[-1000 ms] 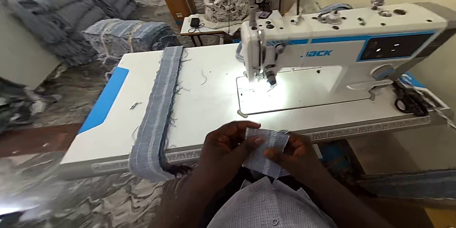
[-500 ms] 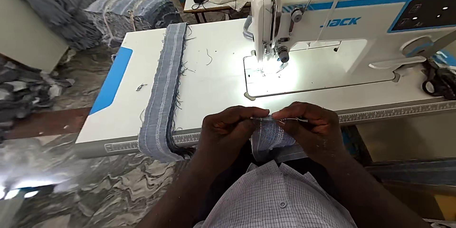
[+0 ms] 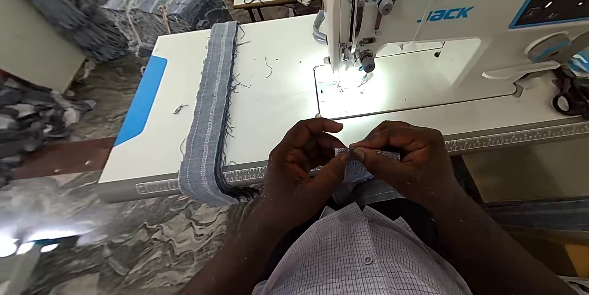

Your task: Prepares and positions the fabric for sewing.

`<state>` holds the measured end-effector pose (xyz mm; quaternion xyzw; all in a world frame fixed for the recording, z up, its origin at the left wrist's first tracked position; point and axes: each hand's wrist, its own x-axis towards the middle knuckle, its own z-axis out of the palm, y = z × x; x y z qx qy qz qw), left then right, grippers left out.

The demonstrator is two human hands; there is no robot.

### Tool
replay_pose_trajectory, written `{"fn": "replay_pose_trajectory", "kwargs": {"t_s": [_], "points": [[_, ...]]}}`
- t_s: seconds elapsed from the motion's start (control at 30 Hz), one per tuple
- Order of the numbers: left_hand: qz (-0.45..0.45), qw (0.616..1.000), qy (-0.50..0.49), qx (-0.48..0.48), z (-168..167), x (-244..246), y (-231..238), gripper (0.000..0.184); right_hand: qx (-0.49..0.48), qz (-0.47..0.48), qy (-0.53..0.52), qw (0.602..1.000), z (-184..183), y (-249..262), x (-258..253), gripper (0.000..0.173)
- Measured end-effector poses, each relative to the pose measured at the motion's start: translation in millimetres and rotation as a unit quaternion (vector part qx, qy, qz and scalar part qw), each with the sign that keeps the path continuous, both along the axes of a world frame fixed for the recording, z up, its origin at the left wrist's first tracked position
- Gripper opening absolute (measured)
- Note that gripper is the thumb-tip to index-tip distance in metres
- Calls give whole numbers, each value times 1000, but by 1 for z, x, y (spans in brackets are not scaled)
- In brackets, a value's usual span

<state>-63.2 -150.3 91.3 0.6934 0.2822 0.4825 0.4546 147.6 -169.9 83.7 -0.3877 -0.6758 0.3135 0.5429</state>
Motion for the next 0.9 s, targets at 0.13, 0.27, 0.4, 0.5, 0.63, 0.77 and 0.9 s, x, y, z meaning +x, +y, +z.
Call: {"fn": "replay_pose_trajectory", "kwargs": {"t_s": [0.13, 0.27, 0.4, 0.5, 0.63, 0.77, 0.9], "points": [[-33, 998, 0, -45, -3, -7, 0, 51, 4, -26, -8, 1000, -1, -2, 0, 9], [16, 1000, 17, -16, -5, -4, -1, 19, 26, -20, -9, 999, -4, -2, -2, 9], [27, 1000, 0, 0, -5, 0, -4, 14, 42, -21, -2, 999, -4, -2, -3, 7], [23, 1000, -6, 11, -5, 2, -5, 15, 43, -31, -4, 999, -2, -2, -4, 6], [90, 994, -24, 60, -9, 8, -3, 16, 65, -47, 4, 997, -2, -2, -6, 6], [167, 946, 163, 225, -11, 16, -14, 28, 86, -74, 35, 993, -8, 0, -8, 12], [86, 969, 160, 168, -7, 3, -3, 23, 48, -102, 21, 993, -9, 1, -3, 8]]}}
